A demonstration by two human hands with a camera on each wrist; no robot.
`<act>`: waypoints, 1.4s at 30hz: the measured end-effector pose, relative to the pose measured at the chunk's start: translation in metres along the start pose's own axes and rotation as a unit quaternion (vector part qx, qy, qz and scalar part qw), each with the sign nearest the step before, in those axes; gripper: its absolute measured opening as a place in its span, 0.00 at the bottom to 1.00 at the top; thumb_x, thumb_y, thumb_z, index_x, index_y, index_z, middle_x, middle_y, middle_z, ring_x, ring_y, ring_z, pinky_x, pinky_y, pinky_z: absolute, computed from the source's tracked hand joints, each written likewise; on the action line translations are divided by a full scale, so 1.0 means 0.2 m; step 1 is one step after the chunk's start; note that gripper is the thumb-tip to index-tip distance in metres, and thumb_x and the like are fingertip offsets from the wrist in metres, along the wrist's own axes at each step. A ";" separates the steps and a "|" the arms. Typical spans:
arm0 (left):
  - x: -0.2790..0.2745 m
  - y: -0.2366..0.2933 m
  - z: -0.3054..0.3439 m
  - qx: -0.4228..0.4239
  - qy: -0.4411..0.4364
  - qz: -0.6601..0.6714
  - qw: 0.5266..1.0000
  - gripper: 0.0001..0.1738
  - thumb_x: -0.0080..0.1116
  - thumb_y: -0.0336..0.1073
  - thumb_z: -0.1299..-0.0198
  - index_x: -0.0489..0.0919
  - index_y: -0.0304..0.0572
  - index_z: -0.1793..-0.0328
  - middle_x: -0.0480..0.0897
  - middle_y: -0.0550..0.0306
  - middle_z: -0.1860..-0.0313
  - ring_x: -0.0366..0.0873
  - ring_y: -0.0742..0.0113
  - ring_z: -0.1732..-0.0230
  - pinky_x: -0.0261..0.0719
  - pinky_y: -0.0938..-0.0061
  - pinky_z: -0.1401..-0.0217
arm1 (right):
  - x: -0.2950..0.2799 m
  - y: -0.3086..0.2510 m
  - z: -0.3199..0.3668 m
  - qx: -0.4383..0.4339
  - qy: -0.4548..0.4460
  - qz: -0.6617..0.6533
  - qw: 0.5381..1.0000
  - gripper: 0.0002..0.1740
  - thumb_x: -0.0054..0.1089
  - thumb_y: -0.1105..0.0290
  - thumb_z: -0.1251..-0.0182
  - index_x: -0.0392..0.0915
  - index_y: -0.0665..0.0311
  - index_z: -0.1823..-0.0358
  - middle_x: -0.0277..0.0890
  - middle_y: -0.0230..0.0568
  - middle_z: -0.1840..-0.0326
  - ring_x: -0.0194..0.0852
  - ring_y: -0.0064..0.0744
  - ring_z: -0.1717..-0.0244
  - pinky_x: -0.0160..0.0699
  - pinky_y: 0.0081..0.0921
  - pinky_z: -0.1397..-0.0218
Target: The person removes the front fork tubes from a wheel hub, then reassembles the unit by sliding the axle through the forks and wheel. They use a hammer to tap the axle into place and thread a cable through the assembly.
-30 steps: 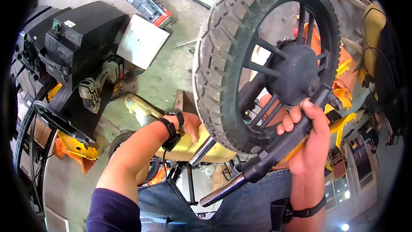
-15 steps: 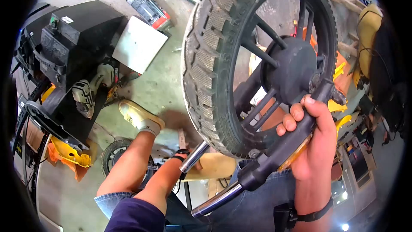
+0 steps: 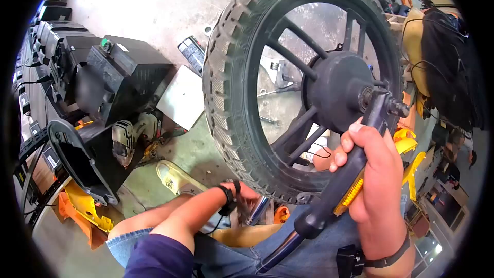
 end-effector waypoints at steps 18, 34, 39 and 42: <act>-0.79 -0.04 0.24 0.186 0.729 0.027 0.658 0.32 0.69 0.43 0.45 0.68 0.41 0.38 0.76 0.36 0.43 0.77 0.40 0.42 0.77 0.54 0.41 | -0.36 0.16 0.29 -0.043 -0.059 0.007 0.997 0.07 0.57 0.68 0.34 0.69 0.61 0.61 0.70 0.33 0.72 0.70 0.24 0.74 0.75 0.25 0.68; -0.45 0.35 0.50 0.263 0.643 0.019 0.719 0.22 0.58 0.45 0.42 0.81 0.37 0.47 0.83 0.36 0.51 0.80 0.38 0.49 0.79 0.56 0.46 | -0.21 0.06 0.04 -0.045 -0.053 0.087 0.994 0.10 0.54 0.70 0.33 0.68 0.64 0.54 0.66 0.34 0.70 0.68 0.22 0.72 0.72 0.22 0.66; -0.28 0.23 0.16 0.002 0.618 -0.162 0.769 0.25 0.56 0.51 0.41 0.82 0.44 0.44 0.82 0.45 0.47 0.76 0.43 0.43 0.76 0.58 0.39 | -0.19 0.08 -0.02 -0.054 -0.053 0.084 0.994 0.11 0.54 0.70 0.32 0.67 0.65 0.52 0.67 0.36 0.69 0.69 0.24 0.71 0.73 0.24 0.64; -0.21 0.07 -0.15 -0.112 0.587 -0.221 0.771 0.21 0.51 0.51 0.37 0.84 0.47 0.49 0.83 0.51 0.52 0.76 0.52 0.47 0.76 0.61 0.47 | -0.21 0.10 -0.01 -0.072 -0.033 0.130 0.988 0.12 0.54 0.71 0.33 0.66 0.66 0.52 0.67 0.36 0.68 0.69 0.24 0.71 0.73 0.24 0.64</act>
Point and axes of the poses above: each hand's wrist, its own z-axis away from the middle knuckle, its own x-axis out of the palm, y = z × x, the point moved 4 cm from there along -z, towards the middle knuckle
